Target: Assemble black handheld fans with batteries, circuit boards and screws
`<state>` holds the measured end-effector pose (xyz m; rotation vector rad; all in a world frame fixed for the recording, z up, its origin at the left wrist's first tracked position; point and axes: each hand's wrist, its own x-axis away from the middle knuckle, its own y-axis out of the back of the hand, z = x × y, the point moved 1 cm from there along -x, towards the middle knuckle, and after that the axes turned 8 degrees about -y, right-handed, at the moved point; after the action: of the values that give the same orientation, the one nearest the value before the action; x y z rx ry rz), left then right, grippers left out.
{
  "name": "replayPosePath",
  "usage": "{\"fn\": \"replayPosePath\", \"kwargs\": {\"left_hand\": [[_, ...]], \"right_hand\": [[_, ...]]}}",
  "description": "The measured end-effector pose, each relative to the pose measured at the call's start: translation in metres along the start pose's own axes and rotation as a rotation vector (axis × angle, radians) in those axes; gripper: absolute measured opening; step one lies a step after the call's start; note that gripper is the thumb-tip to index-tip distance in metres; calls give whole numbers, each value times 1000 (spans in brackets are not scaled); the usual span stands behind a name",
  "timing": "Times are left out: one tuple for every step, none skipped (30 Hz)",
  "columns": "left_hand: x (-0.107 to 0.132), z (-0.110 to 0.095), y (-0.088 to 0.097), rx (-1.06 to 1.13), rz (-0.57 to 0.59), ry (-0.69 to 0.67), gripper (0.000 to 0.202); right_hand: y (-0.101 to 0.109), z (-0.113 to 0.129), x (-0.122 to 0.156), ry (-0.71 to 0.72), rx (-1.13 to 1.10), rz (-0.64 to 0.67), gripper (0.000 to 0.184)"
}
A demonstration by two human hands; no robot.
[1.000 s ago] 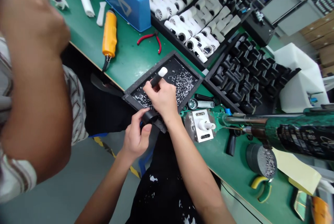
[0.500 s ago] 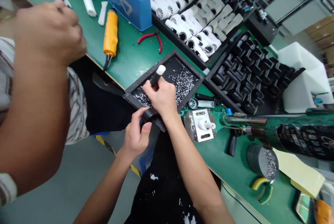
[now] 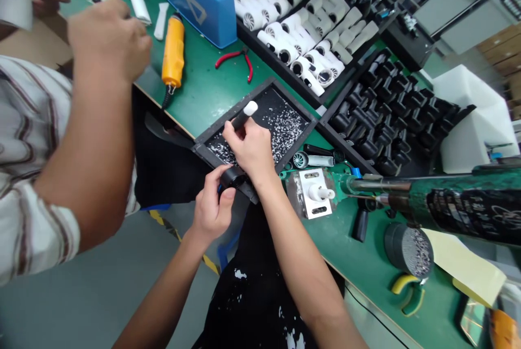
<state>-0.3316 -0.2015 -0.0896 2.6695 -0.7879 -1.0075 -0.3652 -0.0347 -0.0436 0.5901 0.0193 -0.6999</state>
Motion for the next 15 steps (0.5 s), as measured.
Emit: {"fn": "replayPosePath", "kwargs": {"left_hand": [[0, 0, 0, -2, 1, 3, 43], [0, 0, 0, -3, 3, 9, 43], [1, 0, 0, -4, 7, 17, 43], [1, 0, 0, -5, 10, 30, 43], [2, 0, 0, -4, 12, 46, 44], [2, 0, 0, 2, 15, 69, 44], [3, 0, 0, 12, 15, 98, 45], [3, -1, 0, 33, 14, 133, 46], [2, -2, 0, 69, 7, 178, 46], [1, -5, -1, 128, -8, 232, 46], [-1, -8, -1, 213, -34, 295, 45], [-4, -13, -2, 320, -72, 363, 43], [-8, -19, -2, 438, -115, 428, 40], [-12, -26, -1, 551, -158, 486, 38], [-16, -34, -1, 649, -199, 534, 36]], "right_hand": [[0, 0, 0, 7, 14, 4, 30], [-1, -1, 0, 15, 28, 5, 30], [-1, -1, 0, 20, 38, 4, 30], [-1, -1, 0, 18, 40, 0, 29], [0, -1, 1, 10, 35, -10, 29], [1, -1, 1, -5, 19, -26, 29], [2, -1, 0, -27, -12, -46, 30], [4, 0, 0, -54, -62, -70, 31], [6, 0, -1, -90, -135, -94, 32], [8, 0, -1, -140, -233, -112, 33], [10, 1, -2, -203, -353, -118, 34], [12, 2, -2, -271, -484, -112, 34], [14, 5, 0, -333, -615, -95, 33], [16, 9, 3, -378, -734, -72, 34], [18, 14, 8, -403, -833, -52, 36]]}}
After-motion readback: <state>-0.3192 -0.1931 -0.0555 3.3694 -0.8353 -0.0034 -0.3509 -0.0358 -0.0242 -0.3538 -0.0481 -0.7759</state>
